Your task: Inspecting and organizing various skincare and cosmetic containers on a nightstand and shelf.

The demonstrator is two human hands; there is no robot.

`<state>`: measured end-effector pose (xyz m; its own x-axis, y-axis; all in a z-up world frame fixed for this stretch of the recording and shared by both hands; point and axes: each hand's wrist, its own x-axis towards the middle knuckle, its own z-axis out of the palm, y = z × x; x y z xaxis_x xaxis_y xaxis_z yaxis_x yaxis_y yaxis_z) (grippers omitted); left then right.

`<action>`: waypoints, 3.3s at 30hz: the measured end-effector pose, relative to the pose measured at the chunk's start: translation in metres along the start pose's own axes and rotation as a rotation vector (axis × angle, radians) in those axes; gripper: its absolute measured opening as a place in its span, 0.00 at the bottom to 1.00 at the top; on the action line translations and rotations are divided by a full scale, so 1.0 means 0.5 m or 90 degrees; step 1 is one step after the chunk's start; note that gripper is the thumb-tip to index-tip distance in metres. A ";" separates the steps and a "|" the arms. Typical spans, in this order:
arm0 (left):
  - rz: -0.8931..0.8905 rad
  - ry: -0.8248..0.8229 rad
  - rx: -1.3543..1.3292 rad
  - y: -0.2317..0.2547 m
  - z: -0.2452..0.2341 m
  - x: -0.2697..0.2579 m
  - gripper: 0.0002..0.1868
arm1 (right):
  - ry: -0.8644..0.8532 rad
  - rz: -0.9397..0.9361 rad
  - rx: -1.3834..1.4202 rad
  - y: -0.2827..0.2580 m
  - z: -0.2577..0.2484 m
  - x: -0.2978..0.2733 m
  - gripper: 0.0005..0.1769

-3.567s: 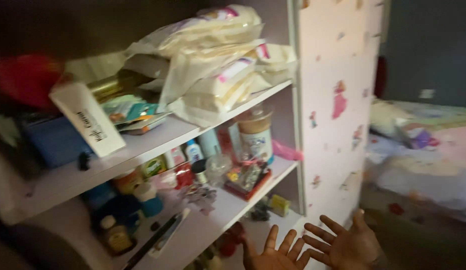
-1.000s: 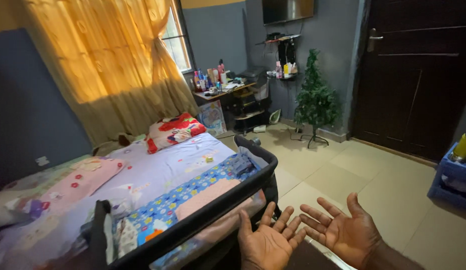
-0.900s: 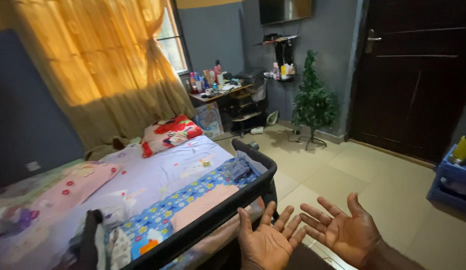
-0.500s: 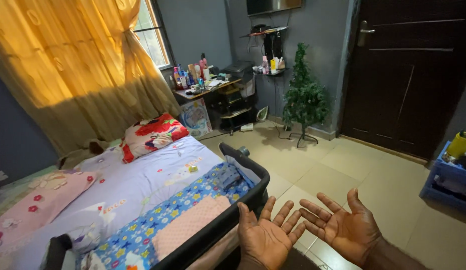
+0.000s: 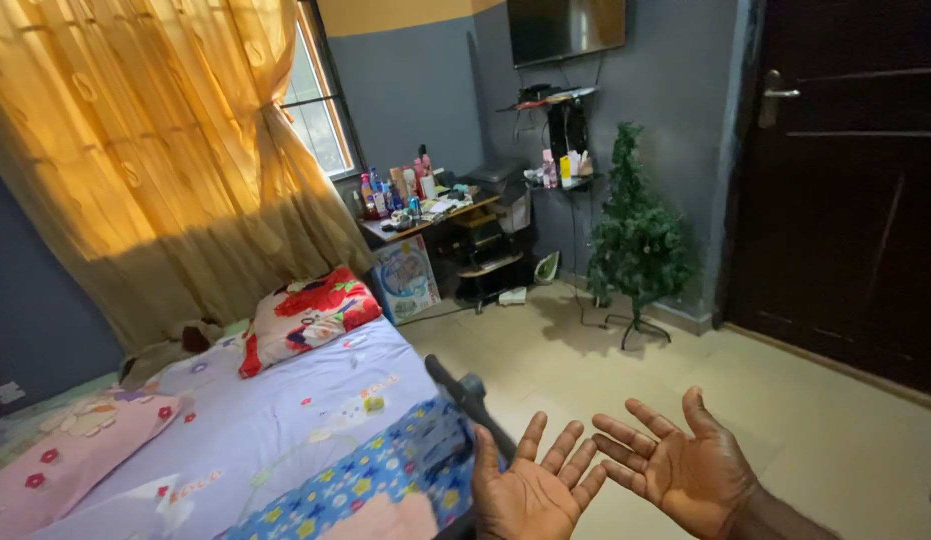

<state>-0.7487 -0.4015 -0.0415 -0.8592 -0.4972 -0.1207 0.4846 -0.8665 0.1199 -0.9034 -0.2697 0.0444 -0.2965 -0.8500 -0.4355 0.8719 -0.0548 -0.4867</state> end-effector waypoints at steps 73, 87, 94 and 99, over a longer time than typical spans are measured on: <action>0.639 0.121 -0.146 0.912 -0.027 1.099 0.54 | -0.373 0.541 -0.273 -0.310 0.599 1.798 0.53; 0.769 0.245 -0.195 1.151 -0.127 1.037 0.51 | -0.369 0.633 -0.385 -0.058 0.805 1.969 0.49; 0.876 0.385 -0.321 1.187 -0.147 0.976 0.50 | -0.393 0.725 -0.441 0.048 0.846 2.002 0.53; 0.982 0.518 -0.407 1.205 -0.199 0.955 0.50 | -0.417 0.820 -0.499 0.146 0.870 2.042 0.55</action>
<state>-0.8506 -1.1652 -0.1248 0.5343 -0.4923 -0.6871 0.8102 0.5301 0.2502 -0.9727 -1.3694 -0.1064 0.8064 -0.1979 -0.5573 -0.0598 0.9102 -0.4097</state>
